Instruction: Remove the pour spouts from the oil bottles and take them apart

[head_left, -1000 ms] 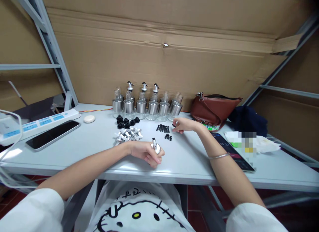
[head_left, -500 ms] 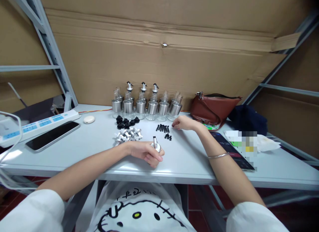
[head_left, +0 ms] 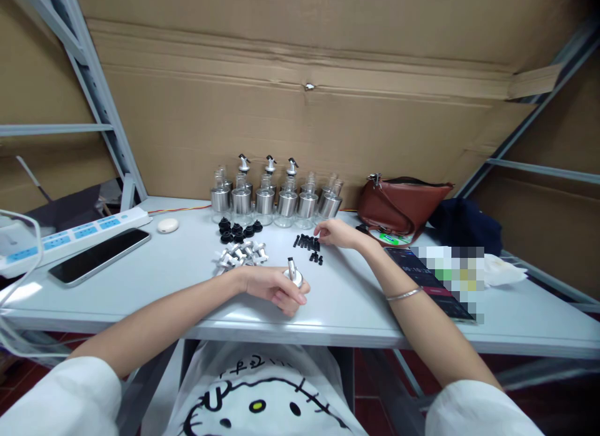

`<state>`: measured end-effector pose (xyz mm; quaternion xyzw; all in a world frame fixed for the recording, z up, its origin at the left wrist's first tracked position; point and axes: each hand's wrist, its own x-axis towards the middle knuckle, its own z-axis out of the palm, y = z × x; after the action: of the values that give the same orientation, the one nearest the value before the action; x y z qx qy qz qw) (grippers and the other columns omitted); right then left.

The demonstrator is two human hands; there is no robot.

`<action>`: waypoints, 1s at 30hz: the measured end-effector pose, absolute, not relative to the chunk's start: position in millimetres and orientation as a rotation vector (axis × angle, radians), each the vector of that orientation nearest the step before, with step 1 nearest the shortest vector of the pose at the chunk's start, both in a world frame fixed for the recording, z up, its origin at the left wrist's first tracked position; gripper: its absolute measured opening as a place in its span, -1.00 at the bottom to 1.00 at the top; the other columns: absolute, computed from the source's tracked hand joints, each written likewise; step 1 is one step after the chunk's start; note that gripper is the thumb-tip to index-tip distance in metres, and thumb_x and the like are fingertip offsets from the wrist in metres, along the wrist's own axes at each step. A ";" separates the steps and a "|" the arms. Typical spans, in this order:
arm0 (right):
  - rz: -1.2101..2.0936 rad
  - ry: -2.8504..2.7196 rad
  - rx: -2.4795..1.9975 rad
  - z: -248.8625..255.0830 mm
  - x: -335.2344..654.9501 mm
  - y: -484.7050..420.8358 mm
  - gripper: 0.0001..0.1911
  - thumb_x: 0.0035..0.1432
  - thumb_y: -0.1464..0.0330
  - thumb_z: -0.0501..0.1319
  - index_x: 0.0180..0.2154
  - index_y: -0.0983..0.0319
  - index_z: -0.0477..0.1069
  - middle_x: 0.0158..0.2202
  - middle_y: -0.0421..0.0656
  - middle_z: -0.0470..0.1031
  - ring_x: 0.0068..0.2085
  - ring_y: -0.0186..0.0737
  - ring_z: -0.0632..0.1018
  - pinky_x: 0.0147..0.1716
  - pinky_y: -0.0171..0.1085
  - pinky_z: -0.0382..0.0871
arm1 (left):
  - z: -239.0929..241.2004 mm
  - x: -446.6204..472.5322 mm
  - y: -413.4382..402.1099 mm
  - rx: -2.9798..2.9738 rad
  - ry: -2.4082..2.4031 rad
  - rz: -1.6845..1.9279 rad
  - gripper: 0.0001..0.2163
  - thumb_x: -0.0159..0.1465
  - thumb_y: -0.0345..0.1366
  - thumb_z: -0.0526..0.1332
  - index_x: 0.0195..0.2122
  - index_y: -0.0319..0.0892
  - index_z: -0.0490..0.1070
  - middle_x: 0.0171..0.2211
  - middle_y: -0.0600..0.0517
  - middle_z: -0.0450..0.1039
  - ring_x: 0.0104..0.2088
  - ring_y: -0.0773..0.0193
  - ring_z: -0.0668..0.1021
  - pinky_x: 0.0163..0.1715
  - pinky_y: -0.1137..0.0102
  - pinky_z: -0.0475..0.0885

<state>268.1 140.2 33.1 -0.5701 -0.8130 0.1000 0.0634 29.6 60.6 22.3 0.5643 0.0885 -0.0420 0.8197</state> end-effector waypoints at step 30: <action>-0.003 -2.356 -1.577 18.4 241.2 138.3 -0.78 0.13 0.29 0.17 -0.26 0.30 0.48 -0.25 -0.05 0.52 -0.30 -0.24 0.49 -0.28 -0.34 0.28 | 23.2 29.9 60.5 1.198 0.191 -0.077 -0.69 0.01 -0.27 0.34 -0.64 -0.19 0.16 -0.76 0.24 -0.03 -0.70 0.46 0.07 -0.54 0.42 0.09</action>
<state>241.2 138.3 18.4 -0.5497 -0.8213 -0.0009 0.1528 29.9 60.5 23.2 0.5629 0.0897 -0.0362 0.8209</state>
